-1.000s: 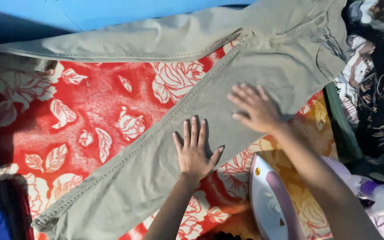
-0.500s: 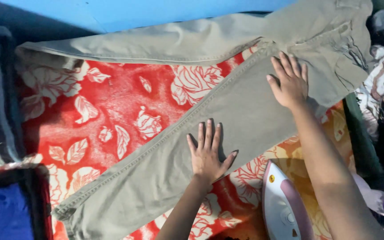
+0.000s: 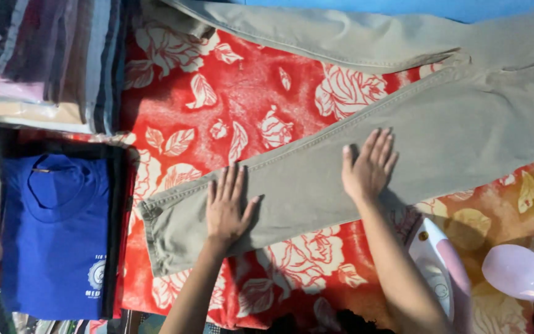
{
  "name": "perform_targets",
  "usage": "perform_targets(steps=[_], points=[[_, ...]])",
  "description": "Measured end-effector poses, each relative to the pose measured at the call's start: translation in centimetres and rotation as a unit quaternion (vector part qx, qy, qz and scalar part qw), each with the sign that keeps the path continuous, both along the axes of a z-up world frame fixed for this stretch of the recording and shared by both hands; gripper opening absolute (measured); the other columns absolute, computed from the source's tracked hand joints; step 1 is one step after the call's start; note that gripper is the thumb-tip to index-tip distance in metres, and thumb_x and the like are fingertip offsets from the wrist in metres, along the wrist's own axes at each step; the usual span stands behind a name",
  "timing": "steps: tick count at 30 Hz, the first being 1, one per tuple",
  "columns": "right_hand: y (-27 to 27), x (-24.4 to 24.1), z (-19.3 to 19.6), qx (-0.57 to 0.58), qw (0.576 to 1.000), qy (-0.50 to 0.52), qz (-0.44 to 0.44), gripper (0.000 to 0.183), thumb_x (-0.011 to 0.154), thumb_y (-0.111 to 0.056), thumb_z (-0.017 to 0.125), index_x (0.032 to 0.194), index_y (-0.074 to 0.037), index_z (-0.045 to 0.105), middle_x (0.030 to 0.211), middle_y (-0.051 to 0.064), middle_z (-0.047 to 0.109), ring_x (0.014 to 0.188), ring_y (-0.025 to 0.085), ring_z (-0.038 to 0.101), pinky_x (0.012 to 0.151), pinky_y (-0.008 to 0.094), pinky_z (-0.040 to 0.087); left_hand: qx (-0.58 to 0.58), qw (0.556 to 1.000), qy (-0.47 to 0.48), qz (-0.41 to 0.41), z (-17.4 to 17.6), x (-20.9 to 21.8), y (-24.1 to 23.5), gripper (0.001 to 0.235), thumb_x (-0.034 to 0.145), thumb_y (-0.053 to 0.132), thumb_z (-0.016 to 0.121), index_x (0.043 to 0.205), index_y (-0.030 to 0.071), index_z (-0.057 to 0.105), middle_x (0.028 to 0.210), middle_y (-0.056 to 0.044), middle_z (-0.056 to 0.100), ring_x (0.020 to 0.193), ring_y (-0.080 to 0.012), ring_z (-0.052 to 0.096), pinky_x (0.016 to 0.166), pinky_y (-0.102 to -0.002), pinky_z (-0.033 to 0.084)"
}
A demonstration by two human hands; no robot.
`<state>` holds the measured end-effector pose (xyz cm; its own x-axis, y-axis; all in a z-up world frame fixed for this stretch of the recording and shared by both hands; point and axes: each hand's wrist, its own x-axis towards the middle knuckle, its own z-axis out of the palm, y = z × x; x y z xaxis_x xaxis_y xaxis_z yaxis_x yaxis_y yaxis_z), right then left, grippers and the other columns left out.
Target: The person irons a pair of khaki pants on a floral-patterned ironing board. They use a pink iron to smooth the fabric, adjusting the pants with their hands and occasionally spraying them with a water bottle before continuing to iron different sections.
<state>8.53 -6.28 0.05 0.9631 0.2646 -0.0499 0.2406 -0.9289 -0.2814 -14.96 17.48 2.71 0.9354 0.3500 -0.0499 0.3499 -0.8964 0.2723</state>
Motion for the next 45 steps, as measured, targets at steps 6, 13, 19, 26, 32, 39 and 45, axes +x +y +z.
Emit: perform_targets(steps=[6, 13, 19, 26, 32, 39, 45], points=[[5.2, -10.6, 3.3, -0.03, 0.972, -0.017, 0.234, 0.083, 0.099, -0.056, 0.05, 0.162, -0.006, 0.029, 0.168, 0.023, 0.027, 0.155, 0.039, 0.025, 0.121, 0.064, 0.019, 0.077, 0.994, 0.004, 0.075, -1.8, -7.9, 8.5, 0.077, 0.101, 0.056, 0.037, 0.166, 0.016, 0.024, 0.172, -0.009, 0.023, 0.158, -0.0276, 0.021, 0.124, -0.055, 0.018], [12.6, -19.6, 3.0, -0.003, 0.936, -0.043, 0.35, 0.088, 0.094, -0.063, 0.055, 0.161, -0.01, 0.032, 0.168, 0.018, 0.028, 0.155, 0.036, 0.026, 0.119, 0.064, 0.02, 0.087, 0.994, -0.018, 0.061, -2.3, -11.9, 13.2, 0.07, 0.106, 0.047, 0.03, 0.166, 0.013, 0.023, 0.172, -0.009, 0.024, 0.158, -0.0268, 0.021, 0.124, -0.055, 0.016], [20.4, -29.1, 2.9, 0.021, 0.906, -0.031, 0.422, 0.094, 0.09, -0.068, 0.053, 0.161, -0.011, 0.031, 0.169, 0.014, 0.028, 0.156, 0.031, 0.024, 0.12, 0.062, 0.021, 0.185, 0.974, -0.126, 0.043, -5.2, -13.1, 17.1, 0.048, 0.088, 0.045, 0.069, 0.131, 0.025, 0.064, 0.115, 0.001, 0.056, 0.107, -0.022, 0.058, 0.088, -0.038, 0.051], [24.8, -35.7, 5.4, 0.043, 0.889, -0.011, 0.455, 0.069, 0.084, -0.044, 0.066, 0.129, 0.007, 0.058, 0.143, 0.028, 0.055, 0.149, 0.04, 0.035, 0.126, 0.06, 0.014, 0.143, 0.977, -0.158, 0.01, -6.2, -14.0, 19.1, 0.029, 0.086, 0.034, 0.07, 0.111, 0.023, 0.063, 0.1, 0.002, 0.055, 0.092, -0.0213, 0.057, 0.07, -0.036, 0.048], [22.2, -37.0, 2.4, 0.29, 0.868, 0.002, 0.404, 0.038, 0.087, -0.009, 0.064, 0.124, 0.0, 0.065, 0.134, 0.027, 0.06, 0.13, 0.048, 0.055, 0.111, 0.057, 0.041, 0.136, 0.965, -0.221, -0.023, -2.9, -13.4, 19.2, 0.035, 0.08, 0.033, 0.078, 0.112, 0.027, 0.066, 0.098, 0.005, 0.053, 0.092, -0.0176, 0.056, 0.077, -0.033, 0.047], [14.6, -16.9, -0.3, 0.154, 0.974, -0.089, 0.143, 0.035, 0.097, -0.009, 0.062, 0.126, -0.027, 0.071, 0.133, -0.005, 0.067, 0.11, 0.025, 0.071, 0.088, 0.041, 0.059, 0.121, 0.965, -0.232, 0.006, -5.5, -14.2, 19.9, 0.032, 0.086, 0.04, 0.076, 0.107, 0.018, 0.063, 0.096, 0.0, 0.055, 0.084, -0.0211, 0.061, 0.068, -0.033, 0.052], [15.0, -11.5, -0.8, 0.059, 0.96, -0.067, 0.267, 0.023, 0.095, -0.017, 0.068, 0.115, -0.029, 0.068, 0.126, -0.01, 0.064, 0.113, 0.02, 0.068, 0.09, 0.04, 0.058, 0.09, 0.967, -0.236, 0.024, -5.0, -14.5, 20.0, 0.037, 0.089, 0.045, 0.076, 0.104, 0.016, 0.06, 0.093, -0.001, 0.053, 0.077, -0.0204, 0.065, 0.064, -0.03, 0.056]])
